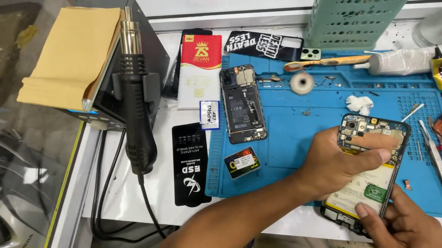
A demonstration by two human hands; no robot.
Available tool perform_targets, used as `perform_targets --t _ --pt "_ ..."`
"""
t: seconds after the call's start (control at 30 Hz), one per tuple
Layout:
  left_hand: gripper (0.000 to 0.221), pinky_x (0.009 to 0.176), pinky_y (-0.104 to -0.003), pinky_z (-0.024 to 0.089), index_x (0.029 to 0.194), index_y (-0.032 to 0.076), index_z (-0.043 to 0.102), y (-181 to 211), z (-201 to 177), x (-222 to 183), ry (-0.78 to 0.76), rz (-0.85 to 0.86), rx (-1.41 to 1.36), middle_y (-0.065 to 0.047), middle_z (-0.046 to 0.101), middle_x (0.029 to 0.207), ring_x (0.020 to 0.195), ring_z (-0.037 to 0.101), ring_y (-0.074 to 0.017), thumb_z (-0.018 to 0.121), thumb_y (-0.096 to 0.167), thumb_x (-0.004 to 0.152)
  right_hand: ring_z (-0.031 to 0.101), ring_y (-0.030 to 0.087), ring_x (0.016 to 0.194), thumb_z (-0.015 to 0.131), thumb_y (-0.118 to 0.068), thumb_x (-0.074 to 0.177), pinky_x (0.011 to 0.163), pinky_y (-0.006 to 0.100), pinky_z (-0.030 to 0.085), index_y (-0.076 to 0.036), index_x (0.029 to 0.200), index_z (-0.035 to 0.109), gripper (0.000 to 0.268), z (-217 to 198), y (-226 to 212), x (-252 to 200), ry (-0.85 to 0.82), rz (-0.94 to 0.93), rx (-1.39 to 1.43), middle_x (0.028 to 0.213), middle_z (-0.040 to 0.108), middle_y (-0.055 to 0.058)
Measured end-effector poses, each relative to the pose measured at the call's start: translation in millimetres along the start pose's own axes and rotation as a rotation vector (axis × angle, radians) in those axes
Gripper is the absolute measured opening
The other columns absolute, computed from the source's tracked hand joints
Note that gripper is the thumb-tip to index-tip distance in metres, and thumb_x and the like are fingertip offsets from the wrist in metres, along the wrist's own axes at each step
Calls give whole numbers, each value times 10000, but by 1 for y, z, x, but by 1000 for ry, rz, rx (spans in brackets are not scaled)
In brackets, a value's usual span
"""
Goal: Repairing a mobile phone by manipulating internal components and testing the display
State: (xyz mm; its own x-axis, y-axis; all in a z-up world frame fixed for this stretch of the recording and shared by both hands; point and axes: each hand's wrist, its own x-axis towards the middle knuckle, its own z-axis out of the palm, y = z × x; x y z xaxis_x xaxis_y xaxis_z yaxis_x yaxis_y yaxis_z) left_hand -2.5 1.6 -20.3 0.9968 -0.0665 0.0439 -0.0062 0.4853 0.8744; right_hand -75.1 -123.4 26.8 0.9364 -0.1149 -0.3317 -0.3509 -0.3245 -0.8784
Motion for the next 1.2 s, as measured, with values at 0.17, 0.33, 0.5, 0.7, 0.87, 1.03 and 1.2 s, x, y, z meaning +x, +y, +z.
perform_targets --t 0.17,0.33,0.5,0.7,0.87,1.03,1.2 --pt "307 883 -291 576 1120 52 760 12 5 -1 45 -54 17 -95 758 1110 1007 702 -158 760 219 863 480 107 683 696 -70 887 600 263 419 -25 1379 661 496 -9 15 11 -38 -181 -59 768 656 121" --pt "462 825 -278 572 1153 25 751 -1 1 4 1 -108 -41 -107 759 1100 972 707 -166 805 292 780 560 58 564 694 -179 878 515 231 486 -80 1361 671 493 -23 26 22 -122 -276 -150 776 834 50" --pt "319 599 -357 584 1023 42 696 -1 0 5 99 -270 -157 -112 739 872 690 702 -205 807 135 739 466 42 462 681 -234 894 455 222 470 -62 1355 611 498 -27 27 21 -163 -543 -279 529 495 -39" --pt "271 578 -356 581 954 25 713 7 -2 4 41 -227 -197 -106 726 797 659 698 -207 815 138 730 562 61 476 680 -283 891 466 222 510 -50 1311 626 484 -25 18 15 -173 -529 -293 567 603 -19" --pt "304 610 -344 578 1026 -21 758 9 4 3 127 -223 -124 -132 740 884 711 691 -209 771 107 752 584 63 526 671 -248 899 491 227 525 -56 1311 628 457 -23 24 20 -202 -453 -189 585 608 -16" --pt "328 747 -342 613 1083 9 760 25 13 5 233 -188 -37 -117 778 1005 847 731 -202 752 127 776 742 196 1005 573 -99 950 875 331 642 21 1396 553 462 -13 21 23 -228 -372 158 1086 779 128" --pt "344 735 -341 602 1120 73 713 30 14 3 227 -207 27 -77 770 1026 841 722 -186 742 169 790 747 222 917 603 -183 951 794 367 662 9 1342 577 436 -10 22 34 -221 -279 281 996 762 134"
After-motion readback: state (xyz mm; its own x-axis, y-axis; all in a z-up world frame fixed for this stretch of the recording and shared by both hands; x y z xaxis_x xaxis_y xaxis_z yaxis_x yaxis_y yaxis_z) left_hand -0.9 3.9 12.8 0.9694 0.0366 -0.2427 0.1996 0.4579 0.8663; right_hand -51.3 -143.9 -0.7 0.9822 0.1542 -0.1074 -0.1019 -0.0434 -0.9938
